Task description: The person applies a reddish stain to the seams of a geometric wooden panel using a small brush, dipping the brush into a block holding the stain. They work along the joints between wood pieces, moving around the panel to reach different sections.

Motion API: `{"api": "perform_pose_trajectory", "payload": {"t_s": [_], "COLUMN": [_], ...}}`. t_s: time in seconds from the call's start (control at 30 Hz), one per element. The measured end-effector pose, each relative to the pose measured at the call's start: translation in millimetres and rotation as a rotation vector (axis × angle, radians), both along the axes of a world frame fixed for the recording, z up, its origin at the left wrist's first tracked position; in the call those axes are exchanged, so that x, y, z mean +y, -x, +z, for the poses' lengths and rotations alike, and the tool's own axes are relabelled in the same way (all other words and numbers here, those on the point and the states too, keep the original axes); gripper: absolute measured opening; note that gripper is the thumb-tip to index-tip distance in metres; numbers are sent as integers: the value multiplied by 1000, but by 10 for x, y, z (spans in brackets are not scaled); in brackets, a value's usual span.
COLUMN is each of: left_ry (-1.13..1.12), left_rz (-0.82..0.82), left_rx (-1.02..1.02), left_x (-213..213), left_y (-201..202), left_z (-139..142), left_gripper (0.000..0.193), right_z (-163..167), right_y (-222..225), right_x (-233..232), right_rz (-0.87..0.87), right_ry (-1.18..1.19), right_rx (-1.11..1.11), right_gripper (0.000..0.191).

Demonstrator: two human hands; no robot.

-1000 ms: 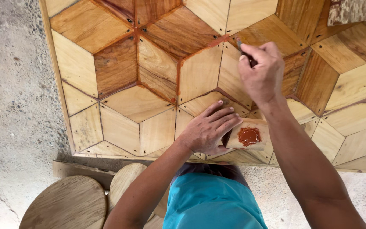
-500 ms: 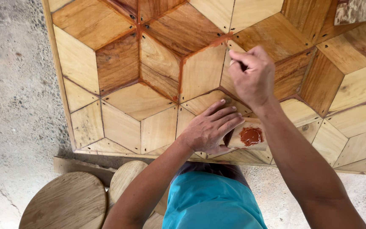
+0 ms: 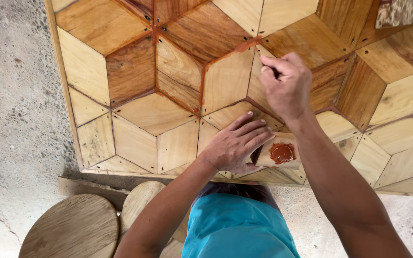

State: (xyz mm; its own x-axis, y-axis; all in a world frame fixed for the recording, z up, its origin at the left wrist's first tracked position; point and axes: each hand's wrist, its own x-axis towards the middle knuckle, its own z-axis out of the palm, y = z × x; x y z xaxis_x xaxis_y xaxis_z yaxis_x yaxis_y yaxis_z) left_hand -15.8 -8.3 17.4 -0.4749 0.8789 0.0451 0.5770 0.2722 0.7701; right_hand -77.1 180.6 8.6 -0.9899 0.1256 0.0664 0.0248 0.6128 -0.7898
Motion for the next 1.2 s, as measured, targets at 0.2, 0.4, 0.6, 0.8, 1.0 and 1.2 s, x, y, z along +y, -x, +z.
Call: {"api": "perform_pose_trajectory", "payload": {"t_s": [0.2,0.4,0.6,0.8,1.0,1.2], "left_ry": [15,5,-39,1,-18,-24], "left_rz": [-2,11,60,77,100,113], "left_rx": [10,22,32,45,44,45], "left_x": [10,7,-11,-11,-3,-5], "left_y": [6,3,9,32,30,36], "left_z": [28,12,28,118,125,84], "left_gripper": [95,92,95,96,91,89], "right_z": [-45,45,341,377,267,305], "right_y": [-31,-43,-26,6,194,275], "right_x": [-20,227,439,529,550,689], "right_rz": [50,134,43,110,135,186], "right_ry": [34,17,154,-14,-145,-166], "right_rx": [-19,-28,-164,-84,-113,-69], "right_gripper": [19,20,23,26,21,18]}}
